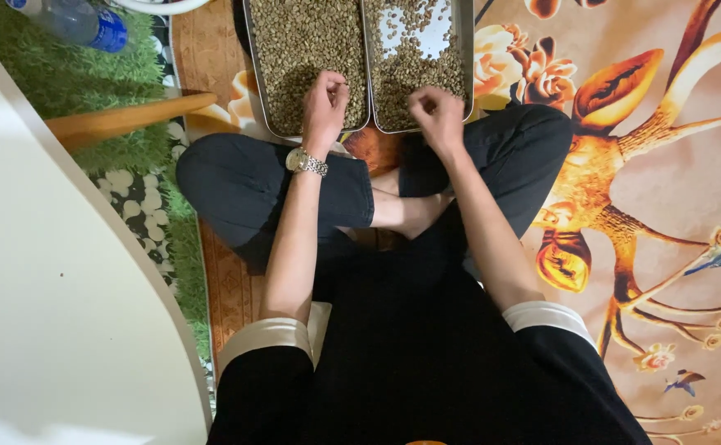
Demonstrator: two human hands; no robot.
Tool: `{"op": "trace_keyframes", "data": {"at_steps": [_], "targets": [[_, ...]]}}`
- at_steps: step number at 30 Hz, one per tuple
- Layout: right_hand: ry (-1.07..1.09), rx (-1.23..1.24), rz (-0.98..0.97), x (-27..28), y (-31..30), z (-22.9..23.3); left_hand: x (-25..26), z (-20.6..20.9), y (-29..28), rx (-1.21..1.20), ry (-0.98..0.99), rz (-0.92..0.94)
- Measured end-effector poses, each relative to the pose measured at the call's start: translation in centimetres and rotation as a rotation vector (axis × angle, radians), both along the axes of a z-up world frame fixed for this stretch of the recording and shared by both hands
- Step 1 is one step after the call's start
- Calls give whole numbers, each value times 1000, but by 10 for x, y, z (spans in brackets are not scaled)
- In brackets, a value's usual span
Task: A person sitting on the floor manually sorts green coffee beans in a metal tray, moving selected beans from one compartment to another.
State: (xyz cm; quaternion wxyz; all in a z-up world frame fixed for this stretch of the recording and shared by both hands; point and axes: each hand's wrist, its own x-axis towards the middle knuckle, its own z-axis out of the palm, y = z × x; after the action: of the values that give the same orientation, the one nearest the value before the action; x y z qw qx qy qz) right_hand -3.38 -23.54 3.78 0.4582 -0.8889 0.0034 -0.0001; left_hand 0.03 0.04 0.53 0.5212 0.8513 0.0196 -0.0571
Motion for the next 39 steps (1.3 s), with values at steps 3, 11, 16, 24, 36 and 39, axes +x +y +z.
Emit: {"op": "trace_keyframes", "data": {"at_steps": [3,11,16,24,36,39], "targets": [[87,159,25,8,29,-5,-1,-1,1,11,-79,47],[119,332,56,12,42,8,0,8,3,-36,-151,112],[66,67,54,13,17,0,1,14,0,-52,-138,95],[-189,-459,272,21,41,6,-1,16,1,-67,-164,91],[-195,-563,356,29,42,-10,0,16,0,-56,-106,73],[-214,-488,345,29,42,-3,0,13,0,-43,-98,68]]}}
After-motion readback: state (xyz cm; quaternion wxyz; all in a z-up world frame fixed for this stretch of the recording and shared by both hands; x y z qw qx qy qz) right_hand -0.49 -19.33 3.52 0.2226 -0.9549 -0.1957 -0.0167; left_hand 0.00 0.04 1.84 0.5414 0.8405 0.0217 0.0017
